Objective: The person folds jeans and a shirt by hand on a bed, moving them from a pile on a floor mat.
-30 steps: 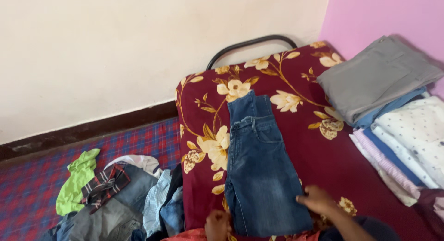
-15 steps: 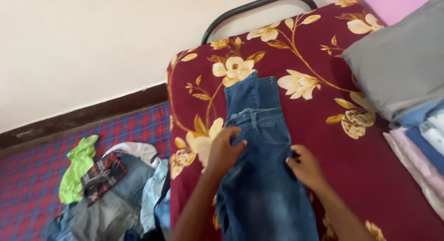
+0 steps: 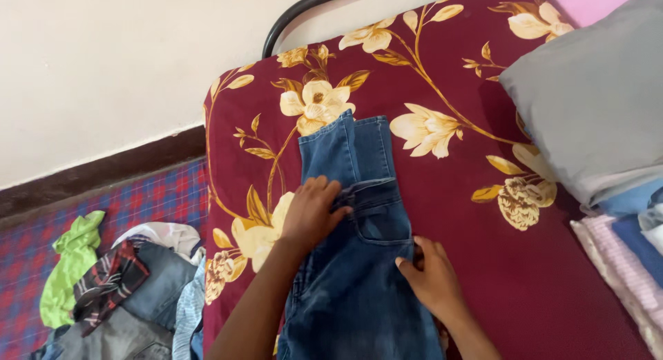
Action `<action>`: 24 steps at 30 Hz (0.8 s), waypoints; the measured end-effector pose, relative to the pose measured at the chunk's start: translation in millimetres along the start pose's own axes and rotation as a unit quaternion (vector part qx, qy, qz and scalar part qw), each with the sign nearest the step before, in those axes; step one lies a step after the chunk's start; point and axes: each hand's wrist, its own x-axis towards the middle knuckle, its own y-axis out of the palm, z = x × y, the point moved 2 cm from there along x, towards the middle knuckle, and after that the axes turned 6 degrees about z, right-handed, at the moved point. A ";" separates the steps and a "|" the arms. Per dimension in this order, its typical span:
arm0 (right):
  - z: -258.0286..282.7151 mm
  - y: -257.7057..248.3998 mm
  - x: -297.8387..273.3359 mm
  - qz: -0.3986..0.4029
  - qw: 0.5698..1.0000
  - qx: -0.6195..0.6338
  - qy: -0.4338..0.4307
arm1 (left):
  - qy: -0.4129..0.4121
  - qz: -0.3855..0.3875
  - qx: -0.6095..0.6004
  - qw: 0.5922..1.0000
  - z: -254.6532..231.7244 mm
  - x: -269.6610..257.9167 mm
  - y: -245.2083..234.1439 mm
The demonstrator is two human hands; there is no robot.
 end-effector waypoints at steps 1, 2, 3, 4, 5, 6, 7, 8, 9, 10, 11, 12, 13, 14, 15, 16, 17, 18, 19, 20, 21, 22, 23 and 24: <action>-2.5 1.0 -0.4 -0.009 1.000 0.013 -0.018 | 0.042 -0.026 0.006 0.999 -10.5 -8.0 -9.2; -6.1 2.5 0.0 -0.009 1.000 0.013 -0.018 | 0.042 -0.026 0.005 0.999 -16.2 -12.1 -16.0; -5.7 5.1 -0.1 -0.034 0.995 0.035 -0.085 | -0.058 0.048 -0.037 0.996 -12.9 -13.7 -19.5; -4.5 2.7 -0.1 -0.061 0.985 0.053 -0.154 | -0.155 0.119 -0.079 0.978 -7.2 -11.9 -20.2; -5.4 1.0 -1.4 -0.064 0.984 0.050 -0.156 | -0.152 0.115 -0.082 0.978 -2.3 -6.0 -21.1; -5.5 3.8 -2.2 -0.034 0.991 0.069 -0.109 | -0.157 0.146 -0.027 0.976 6.5 1.2 -19.4; -5.4 5.4 -3.0 -0.003 0.994 0.086 -0.062 | -0.162 0.176 0.027 0.971 15.4 7.9 -13.9; -4.2 6.2 -5.4 -0.003 0.994 0.088 -0.066 | -0.162 0.173 0.029 0.971 21.8 15.6 -5.3; -4.0 6.0 -8.5 -0.014 0.995 0.068 -0.078 | -0.164 0.210 0.089 0.960 24.9 25.8 7.9; -3.4 5.5 -9.4 -0.026 0.994 0.048 -0.090 | -0.165 0.246 0.147 0.944 27.0 36.0 20.7; -2.1 5.8 -8.3 -0.028 0.994 0.049 -0.093 | -0.128 0.226 0.148 0.954 26.8 47.3 30.3; -3.7 4.9 -7.7 -0.027 0.997 0.021 -0.074 | -0.091 0.208 0.147 0.963 22.8 59.0 41.7; -4.6 3.7 -5.8 -0.025 0.998 -0.008 -0.055 | -0.090 0.207 0.147 0.963 19.0 70.5 52.5; -4.8 4.5 -5.6 -0.027 0.998 -0.008 -0.053 | -0.146 0.133 0.010 0.980 15.3 81.0 60.5; -4.2 7.0 -5.2 -0.025 0.998 -0.027 -0.048 | -0.200 0.057 -0.127 0.970 12.2 89.9 67.8; -3.3 9.5 -4.2 -0.021 0.998 -0.047 -0.043 | -0.201 0.060 -0.128 0.969 5.9 93.7 78.4; -2.4 9.9 -2.1 -0.020 0.998 -0.048 -0.040 | -0.260 0.038 -0.059 0.963 1.3 92.6 88.9; -1.7 10.9 -1.2 -0.016 0.998 -0.036 -0.042 | -0.319 0.015 0.013 0.947 1.2 87.2 96.6; -0.6 11.8 -0.9 -0.013 0.999 -0.025 -0.043 | -0.322 0.017 0.013 0.946 3.0 81.2 105.1; 1.9 10.1 0.8 -0.014 0.999 -0.025 -0.044 | -0.324 -0.009 0.034 0.945 5.4 80.4 112.1; 2.4 8.9 0.5 0.008 1.000 -0.013 -0.015 | -0.326 -0.036 0.054 0.943 9.2 83.6 118.5; 1.9 10.0 -3.1 0.032 0.999 0.002 0.018 | -0.324 -0.033 0.054 0.944 16.6 86.6 123.7; 5.2 11.1 -3.9 0.031 0.999 0.005 0.021 | -0.294 -0.039 0.053 0.953 25.5 87.9 125.3; 8.2 12.7 -4.0 0.044 0.998 -0.030 0.038 | -0.268 -0.045 0.050 0.961 29.9 84.9 127.7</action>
